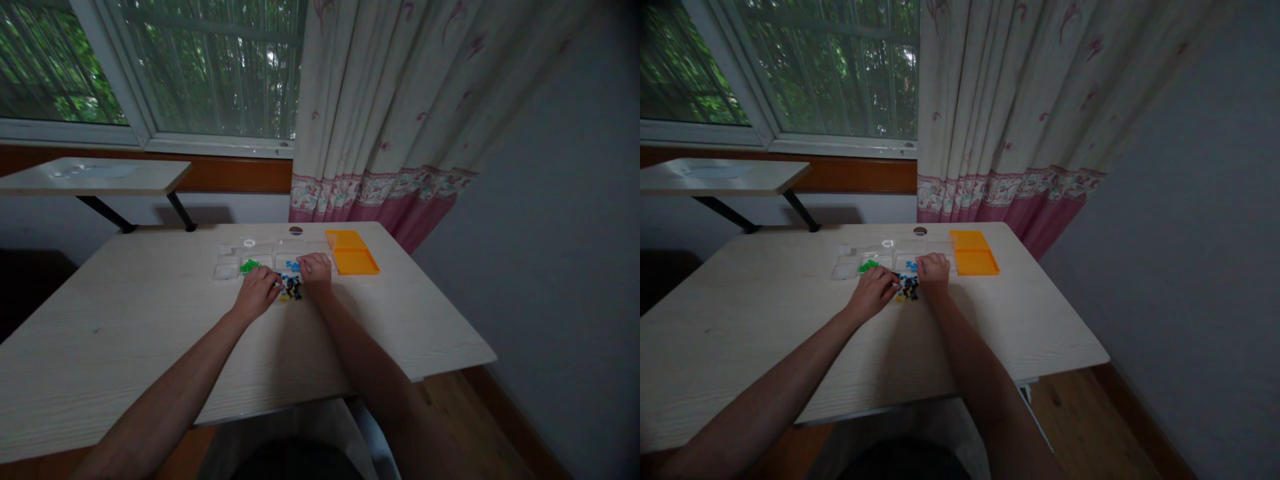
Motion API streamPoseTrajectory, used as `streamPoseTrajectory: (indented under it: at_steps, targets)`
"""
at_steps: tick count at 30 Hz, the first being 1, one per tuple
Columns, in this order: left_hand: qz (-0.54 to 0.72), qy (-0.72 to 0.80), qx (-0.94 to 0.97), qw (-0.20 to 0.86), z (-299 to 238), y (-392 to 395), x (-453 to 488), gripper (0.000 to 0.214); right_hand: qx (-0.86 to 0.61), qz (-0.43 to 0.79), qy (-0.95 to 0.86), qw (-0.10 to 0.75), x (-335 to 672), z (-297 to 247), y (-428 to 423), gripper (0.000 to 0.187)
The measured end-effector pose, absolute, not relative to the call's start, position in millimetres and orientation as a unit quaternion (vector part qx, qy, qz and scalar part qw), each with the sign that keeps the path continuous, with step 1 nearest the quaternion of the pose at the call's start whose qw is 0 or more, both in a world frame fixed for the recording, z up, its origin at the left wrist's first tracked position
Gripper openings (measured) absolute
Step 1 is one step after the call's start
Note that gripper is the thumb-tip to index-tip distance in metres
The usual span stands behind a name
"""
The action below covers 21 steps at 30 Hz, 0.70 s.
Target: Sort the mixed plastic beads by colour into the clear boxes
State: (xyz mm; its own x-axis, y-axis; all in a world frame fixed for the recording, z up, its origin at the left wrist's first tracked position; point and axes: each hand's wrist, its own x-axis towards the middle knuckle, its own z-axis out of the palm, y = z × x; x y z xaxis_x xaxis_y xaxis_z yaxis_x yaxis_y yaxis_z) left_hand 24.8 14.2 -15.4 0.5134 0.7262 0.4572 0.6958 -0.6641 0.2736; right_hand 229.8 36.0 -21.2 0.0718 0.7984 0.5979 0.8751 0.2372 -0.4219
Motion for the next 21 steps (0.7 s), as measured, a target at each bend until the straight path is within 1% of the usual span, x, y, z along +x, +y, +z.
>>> streamPoseTrajectory:
  at_steps: [7,14,21]
  targets:
    - [0.264,0.413,0.871,0.022,-14.1,12.8,26.0,0.015,-0.590,-0.048,-0.707,0.386,224.3,-22.1,25.6,0.016]
    - [0.269,0.407,0.873,0.014,-13.6,11.3,26.1,0.021,-0.564,-0.047,-0.735,0.373,221.0,-19.6,22.6,0.016]
    - [0.274,0.396,0.876,0.027,-13.5,9.9,25.4,0.018,-0.562,-0.039,-0.733,0.382,221.7,-20.5,24.4,0.017]
